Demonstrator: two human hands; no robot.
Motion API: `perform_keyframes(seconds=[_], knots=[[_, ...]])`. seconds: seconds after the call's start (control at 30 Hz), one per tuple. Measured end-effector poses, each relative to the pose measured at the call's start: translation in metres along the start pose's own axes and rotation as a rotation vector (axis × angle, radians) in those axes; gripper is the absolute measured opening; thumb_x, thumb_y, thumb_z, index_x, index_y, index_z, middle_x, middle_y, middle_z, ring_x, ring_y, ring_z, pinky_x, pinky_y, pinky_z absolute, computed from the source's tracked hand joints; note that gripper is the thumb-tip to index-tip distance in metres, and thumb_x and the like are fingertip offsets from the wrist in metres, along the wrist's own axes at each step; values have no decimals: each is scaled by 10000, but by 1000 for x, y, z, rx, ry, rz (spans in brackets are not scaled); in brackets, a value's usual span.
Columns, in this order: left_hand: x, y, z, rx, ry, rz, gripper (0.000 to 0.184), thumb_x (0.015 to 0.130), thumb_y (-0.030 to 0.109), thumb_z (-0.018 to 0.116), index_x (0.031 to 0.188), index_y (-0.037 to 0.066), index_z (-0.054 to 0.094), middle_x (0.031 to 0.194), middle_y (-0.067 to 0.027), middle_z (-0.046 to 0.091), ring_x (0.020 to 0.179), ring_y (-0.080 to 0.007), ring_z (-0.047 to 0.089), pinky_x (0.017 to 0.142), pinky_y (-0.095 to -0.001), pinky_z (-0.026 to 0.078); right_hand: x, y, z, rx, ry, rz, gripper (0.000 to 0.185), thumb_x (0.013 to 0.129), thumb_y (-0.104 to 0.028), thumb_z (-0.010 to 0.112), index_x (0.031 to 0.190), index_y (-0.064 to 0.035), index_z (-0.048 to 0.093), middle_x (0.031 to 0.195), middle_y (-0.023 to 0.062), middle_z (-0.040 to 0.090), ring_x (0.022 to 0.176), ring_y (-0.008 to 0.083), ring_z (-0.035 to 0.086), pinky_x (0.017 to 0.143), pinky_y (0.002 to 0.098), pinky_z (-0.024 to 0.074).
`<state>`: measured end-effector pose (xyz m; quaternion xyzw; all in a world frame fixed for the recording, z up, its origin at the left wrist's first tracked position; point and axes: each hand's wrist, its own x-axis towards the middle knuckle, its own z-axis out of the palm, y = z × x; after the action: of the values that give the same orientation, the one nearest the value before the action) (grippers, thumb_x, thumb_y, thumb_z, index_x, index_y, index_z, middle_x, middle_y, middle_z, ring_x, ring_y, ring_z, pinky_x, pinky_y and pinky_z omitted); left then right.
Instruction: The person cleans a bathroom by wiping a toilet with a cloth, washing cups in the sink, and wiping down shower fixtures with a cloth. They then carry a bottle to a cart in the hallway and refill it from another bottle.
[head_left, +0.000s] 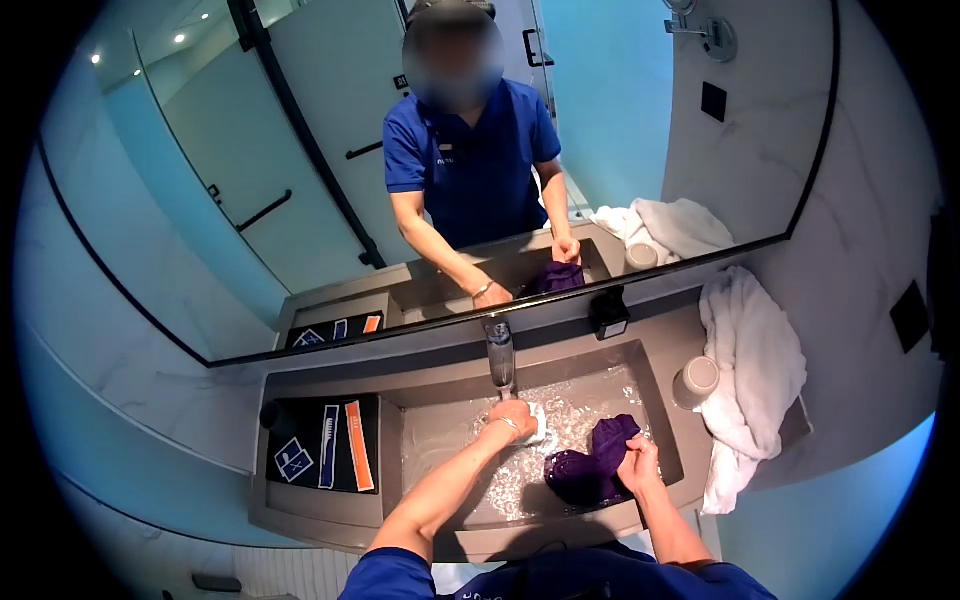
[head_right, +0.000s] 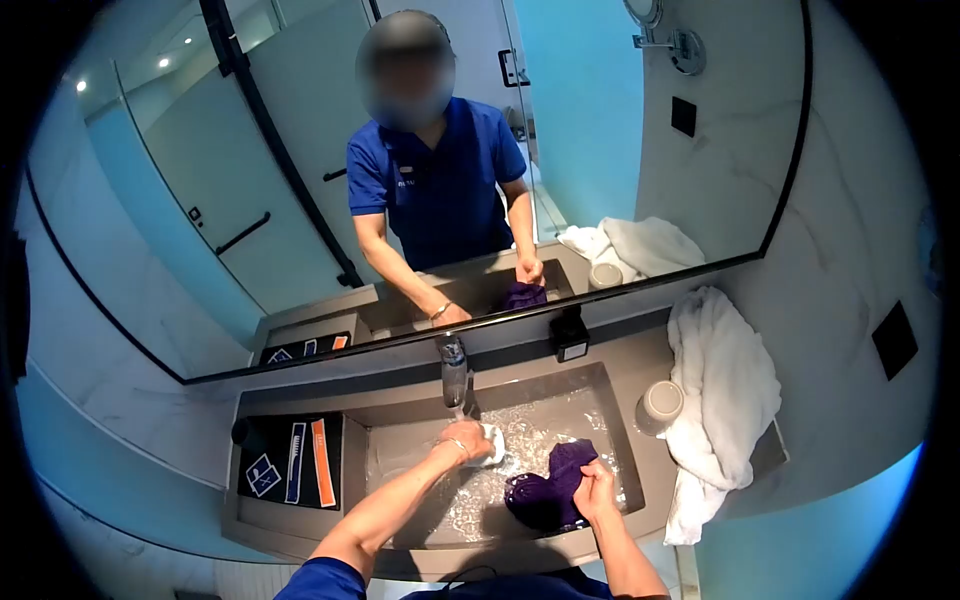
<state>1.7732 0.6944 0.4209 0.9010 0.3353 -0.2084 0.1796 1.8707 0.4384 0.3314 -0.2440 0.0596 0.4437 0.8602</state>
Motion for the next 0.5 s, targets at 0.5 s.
perform_keyframes(seconds=[0.5], knots=[[-9, -81, 37, -896, 172, 85, 335, 756, 303, 678, 879, -9, 675, 1143, -110, 615, 1034, -227, 577, 818, -332, 468, -10, -3, 61, -337, -38, 31, 328, 825, 50, 512, 1149, 3, 530, 1063, 106, 613, 955, 201, 608, 858, 327, 501]])
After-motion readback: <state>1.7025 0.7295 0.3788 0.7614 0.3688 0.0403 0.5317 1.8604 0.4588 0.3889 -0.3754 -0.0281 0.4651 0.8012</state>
